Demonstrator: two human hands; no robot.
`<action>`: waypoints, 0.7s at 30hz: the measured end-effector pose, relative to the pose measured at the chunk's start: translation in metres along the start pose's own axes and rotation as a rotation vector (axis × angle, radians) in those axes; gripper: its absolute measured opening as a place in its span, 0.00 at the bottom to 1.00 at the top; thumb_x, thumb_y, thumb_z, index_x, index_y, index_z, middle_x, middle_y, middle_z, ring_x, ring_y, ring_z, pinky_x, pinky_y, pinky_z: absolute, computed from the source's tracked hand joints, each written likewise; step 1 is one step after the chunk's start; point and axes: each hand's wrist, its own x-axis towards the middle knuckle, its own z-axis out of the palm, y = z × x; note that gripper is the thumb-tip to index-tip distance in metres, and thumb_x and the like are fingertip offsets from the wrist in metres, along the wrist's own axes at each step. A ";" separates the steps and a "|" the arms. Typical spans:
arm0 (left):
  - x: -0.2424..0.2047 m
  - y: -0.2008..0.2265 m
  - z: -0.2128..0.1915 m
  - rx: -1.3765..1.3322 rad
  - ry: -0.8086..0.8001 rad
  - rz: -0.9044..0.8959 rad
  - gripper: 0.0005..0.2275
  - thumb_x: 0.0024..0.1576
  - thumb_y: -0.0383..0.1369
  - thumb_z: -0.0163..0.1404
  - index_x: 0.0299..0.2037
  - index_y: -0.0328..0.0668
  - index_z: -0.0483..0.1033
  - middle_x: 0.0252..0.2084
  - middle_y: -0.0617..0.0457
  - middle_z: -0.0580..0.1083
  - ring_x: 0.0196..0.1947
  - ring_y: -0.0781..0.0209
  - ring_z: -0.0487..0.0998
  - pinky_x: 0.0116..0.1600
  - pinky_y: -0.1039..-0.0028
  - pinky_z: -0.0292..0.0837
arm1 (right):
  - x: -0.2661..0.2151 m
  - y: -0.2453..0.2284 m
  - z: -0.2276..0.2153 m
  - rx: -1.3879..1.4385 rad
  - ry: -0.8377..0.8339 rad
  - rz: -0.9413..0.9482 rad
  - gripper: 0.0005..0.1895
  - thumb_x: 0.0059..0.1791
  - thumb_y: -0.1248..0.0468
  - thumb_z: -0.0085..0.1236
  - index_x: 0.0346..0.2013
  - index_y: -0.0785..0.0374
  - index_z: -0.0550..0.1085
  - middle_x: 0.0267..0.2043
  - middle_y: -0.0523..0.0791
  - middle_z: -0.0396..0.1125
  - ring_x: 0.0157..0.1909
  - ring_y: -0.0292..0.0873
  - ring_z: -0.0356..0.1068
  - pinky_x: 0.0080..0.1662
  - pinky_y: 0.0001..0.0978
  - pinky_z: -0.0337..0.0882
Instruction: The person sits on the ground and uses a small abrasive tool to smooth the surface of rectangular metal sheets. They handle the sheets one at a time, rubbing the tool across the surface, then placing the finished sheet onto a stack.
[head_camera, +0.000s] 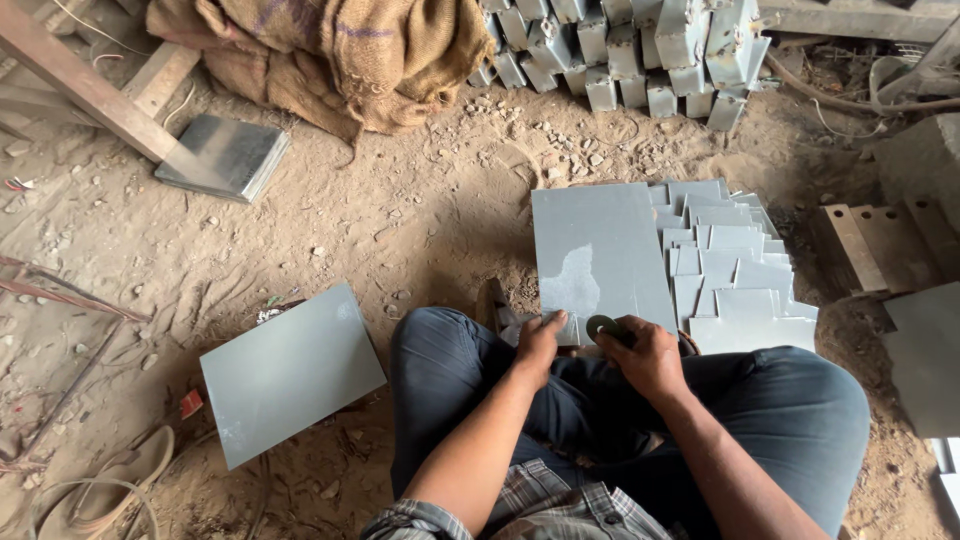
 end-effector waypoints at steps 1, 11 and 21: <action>0.001 -0.002 0.000 0.016 0.007 0.012 0.14 0.62 0.39 0.51 0.43 0.33 0.79 0.34 0.47 0.79 0.26 0.54 0.81 0.26 0.68 0.73 | 0.000 0.003 0.002 0.000 0.001 -0.006 0.15 0.45 0.56 0.65 0.38 0.65 0.81 0.20 0.45 0.74 0.21 0.38 0.73 0.29 0.31 0.71; -0.002 -0.001 -0.003 0.017 0.069 -0.002 0.12 0.61 0.40 0.53 0.43 0.37 0.81 0.35 0.51 0.78 0.32 0.60 0.78 0.31 0.68 0.77 | 0.017 0.051 0.045 -0.467 -0.062 -0.404 0.09 0.51 0.61 0.56 0.34 0.64 0.78 0.30 0.50 0.72 0.26 0.51 0.73 0.28 0.41 0.72; 0.001 -0.008 0.000 0.006 0.067 0.147 0.11 0.61 0.36 0.53 0.41 0.34 0.80 0.32 0.50 0.78 0.24 0.60 0.78 0.23 0.70 0.73 | 0.061 0.077 0.068 -0.743 -0.045 -0.498 0.09 0.50 0.61 0.55 0.42 0.58 0.77 0.36 0.50 0.71 0.32 0.55 0.74 0.31 0.47 0.73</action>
